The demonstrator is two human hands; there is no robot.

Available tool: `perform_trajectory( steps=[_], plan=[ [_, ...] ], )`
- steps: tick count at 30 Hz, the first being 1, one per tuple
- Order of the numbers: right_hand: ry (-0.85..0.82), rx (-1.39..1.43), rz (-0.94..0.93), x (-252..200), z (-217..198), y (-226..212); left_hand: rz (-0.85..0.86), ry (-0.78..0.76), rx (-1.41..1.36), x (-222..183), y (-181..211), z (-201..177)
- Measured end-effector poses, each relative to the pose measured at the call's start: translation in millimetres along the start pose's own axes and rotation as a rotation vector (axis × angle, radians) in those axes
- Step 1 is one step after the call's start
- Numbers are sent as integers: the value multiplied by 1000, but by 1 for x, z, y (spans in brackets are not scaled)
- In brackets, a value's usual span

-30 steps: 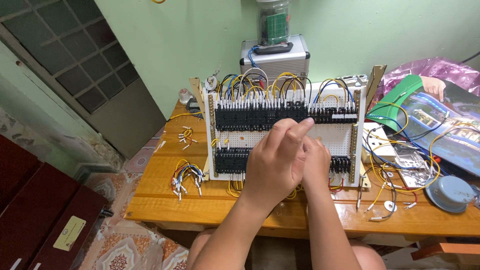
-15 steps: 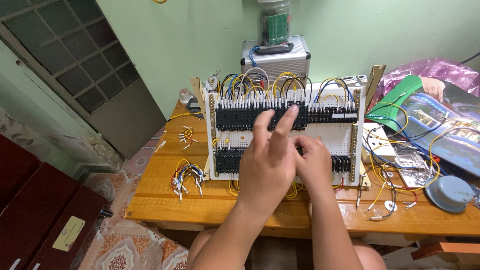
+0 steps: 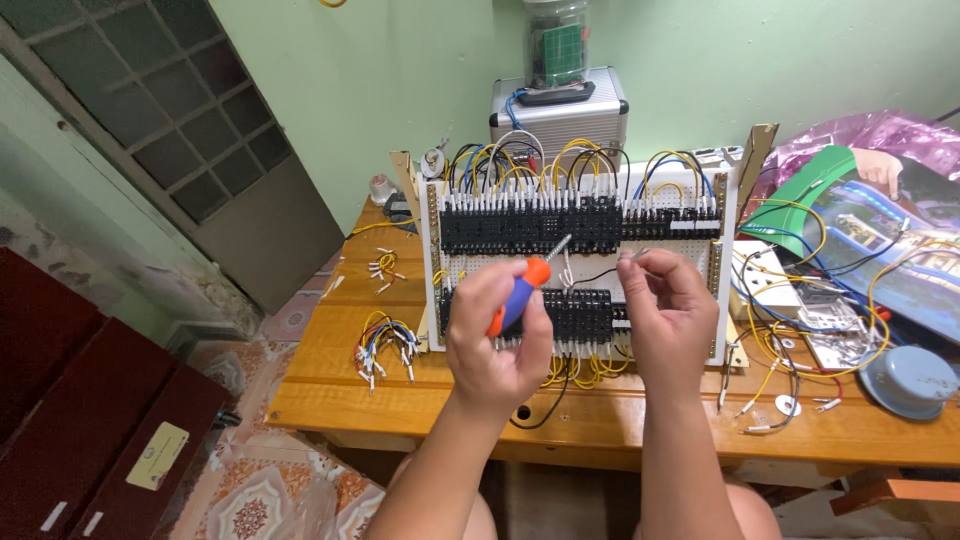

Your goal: The person is wiring an electrical control panel by inserting individual wires into terminal blocks and securing them by tightening the screws with a screwdriver.

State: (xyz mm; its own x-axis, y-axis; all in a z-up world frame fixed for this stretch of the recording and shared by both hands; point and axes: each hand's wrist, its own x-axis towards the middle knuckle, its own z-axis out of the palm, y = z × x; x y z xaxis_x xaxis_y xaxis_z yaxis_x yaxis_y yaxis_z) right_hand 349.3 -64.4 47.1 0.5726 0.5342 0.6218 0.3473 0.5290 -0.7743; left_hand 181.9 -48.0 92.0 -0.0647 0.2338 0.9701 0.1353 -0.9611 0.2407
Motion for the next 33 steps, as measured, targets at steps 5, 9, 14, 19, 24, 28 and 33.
perform_trajectory(
  steps=[5,9,14,19,24,28,33],
  plan=[
    [-6,362,130,-4,23,-17,58,-50,-54,-58,-37,-3],
    [102,337,70,-2,21,3,97,-81,-45,-92,-54,-4],
    [161,217,7,-2,20,11,104,-77,-35,-83,-50,-6],
    [193,188,-6,-3,17,22,170,-63,-5,-85,-53,-3],
    [63,238,91,5,12,9,211,-82,-2,-83,-51,-3],
    [-252,232,153,6,5,4,207,-79,4,-77,-45,-2],
    [-402,92,232,5,6,23,213,-63,7,-78,-45,-3]
  ],
)
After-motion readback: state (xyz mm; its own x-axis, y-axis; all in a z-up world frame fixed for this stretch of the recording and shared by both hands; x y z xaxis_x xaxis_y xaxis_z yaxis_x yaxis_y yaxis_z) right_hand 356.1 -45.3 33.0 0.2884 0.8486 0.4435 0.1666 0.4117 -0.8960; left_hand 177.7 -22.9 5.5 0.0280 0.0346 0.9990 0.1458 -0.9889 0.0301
